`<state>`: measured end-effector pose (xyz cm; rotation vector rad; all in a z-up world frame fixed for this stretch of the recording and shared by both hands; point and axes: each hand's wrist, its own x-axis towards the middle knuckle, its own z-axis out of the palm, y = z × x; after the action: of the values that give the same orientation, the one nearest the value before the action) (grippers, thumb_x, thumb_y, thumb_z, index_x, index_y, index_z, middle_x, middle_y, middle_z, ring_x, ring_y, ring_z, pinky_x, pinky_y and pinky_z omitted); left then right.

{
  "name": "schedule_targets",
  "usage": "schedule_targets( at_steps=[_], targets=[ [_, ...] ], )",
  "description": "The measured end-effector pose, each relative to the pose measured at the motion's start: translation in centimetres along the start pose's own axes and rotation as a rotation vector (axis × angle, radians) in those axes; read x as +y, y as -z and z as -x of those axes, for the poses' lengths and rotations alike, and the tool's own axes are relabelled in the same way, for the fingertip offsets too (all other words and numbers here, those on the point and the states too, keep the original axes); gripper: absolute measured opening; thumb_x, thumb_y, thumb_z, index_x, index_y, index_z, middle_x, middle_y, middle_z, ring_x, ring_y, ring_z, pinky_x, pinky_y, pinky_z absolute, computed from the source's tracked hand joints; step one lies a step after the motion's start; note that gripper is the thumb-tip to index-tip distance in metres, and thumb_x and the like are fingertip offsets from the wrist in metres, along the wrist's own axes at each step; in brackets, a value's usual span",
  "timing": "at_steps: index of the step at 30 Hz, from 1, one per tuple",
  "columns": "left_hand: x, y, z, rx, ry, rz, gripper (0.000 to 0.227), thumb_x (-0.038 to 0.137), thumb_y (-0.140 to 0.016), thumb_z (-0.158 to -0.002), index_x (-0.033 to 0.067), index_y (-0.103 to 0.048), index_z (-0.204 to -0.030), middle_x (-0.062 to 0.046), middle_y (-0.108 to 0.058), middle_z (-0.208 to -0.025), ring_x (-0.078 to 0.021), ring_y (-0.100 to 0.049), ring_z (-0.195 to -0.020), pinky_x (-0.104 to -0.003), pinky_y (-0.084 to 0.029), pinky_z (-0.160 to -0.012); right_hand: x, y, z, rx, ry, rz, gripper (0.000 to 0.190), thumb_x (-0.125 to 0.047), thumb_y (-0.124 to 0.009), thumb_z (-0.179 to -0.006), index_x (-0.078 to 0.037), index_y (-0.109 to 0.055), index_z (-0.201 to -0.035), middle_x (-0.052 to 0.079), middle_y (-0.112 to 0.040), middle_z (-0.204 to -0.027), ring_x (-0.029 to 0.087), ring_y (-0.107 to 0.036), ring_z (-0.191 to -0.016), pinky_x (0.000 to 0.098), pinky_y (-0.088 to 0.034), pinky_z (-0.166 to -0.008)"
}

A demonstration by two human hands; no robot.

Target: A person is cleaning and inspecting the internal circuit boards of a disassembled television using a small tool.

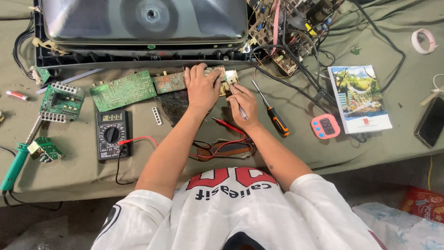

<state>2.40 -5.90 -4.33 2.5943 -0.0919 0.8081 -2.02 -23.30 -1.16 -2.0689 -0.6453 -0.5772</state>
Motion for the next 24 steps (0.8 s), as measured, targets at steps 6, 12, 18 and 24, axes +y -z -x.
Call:
schedule_targets(
  at_steps=[6,12,18,24],
  targets=[
    [0.2,0.4,-0.1,-0.067,0.005,-0.035,0.032,0.038,-0.071,-0.097,0.0237,-0.068,-0.125,-0.01,-0.05,-0.126,-0.035,-0.046,-0.13,-0.062,-0.024,-0.117,1.4,-1.1,-0.4,-0.039,0.016,0.007,0.026,-0.024,-0.06,-0.104,-0.011,-0.073,-0.086,0.017,-0.074,-0.123,0.041,-0.067,-0.115,0.0487,-0.052,-0.094],
    [-0.1,0.0,0.1,-0.113,0.015,-0.041,0.034,0.04,-0.068,-0.097,0.024,-0.069,-0.127,-0.011,-0.05,-0.128,-0.035,-0.044,-0.131,-0.061,-0.021,-0.119,-1.1,0.3,-1.6,-0.181,-0.059,0.039,0.035,-0.027,-0.054,-0.107,-0.008,-0.07,-0.082,0.024,-0.071,-0.123,0.046,-0.067,-0.114,0.0552,-0.051,-0.094],
    [-0.1,-0.1,0.1,-0.095,0.015,-0.047,0.032,0.039,-0.07,-0.096,0.0246,-0.07,-0.125,-0.01,-0.049,-0.127,-0.0343,-0.044,-0.13,-0.061,-0.021,-0.118,0.6,-0.5,-2.0,-0.149,-0.007,0.038,0.03,-0.026,-0.06,-0.104,-0.009,-0.069,-0.082,0.02,-0.073,-0.122,0.043,-0.067,-0.113,0.0515,-0.052,-0.088],
    [-0.1,0.0,0.0,-0.088,-0.002,-0.045,0.031,0.039,-0.072,-0.095,0.0249,-0.071,-0.123,-0.01,-0.05,-0.128,-0.034,-0.045,-0.13,-0.06,-0.02,-0.118,0.4,-0.3,-1.7,-0.166,-0.044,0.058,0.035,-0.03,-0.056,-0.106,-0.009,-0.068,-0.081,0.02,-0.073,-0.123,0.042,-0.067,-0.115,0.0525,-0.05,-0.091]
  ],
)
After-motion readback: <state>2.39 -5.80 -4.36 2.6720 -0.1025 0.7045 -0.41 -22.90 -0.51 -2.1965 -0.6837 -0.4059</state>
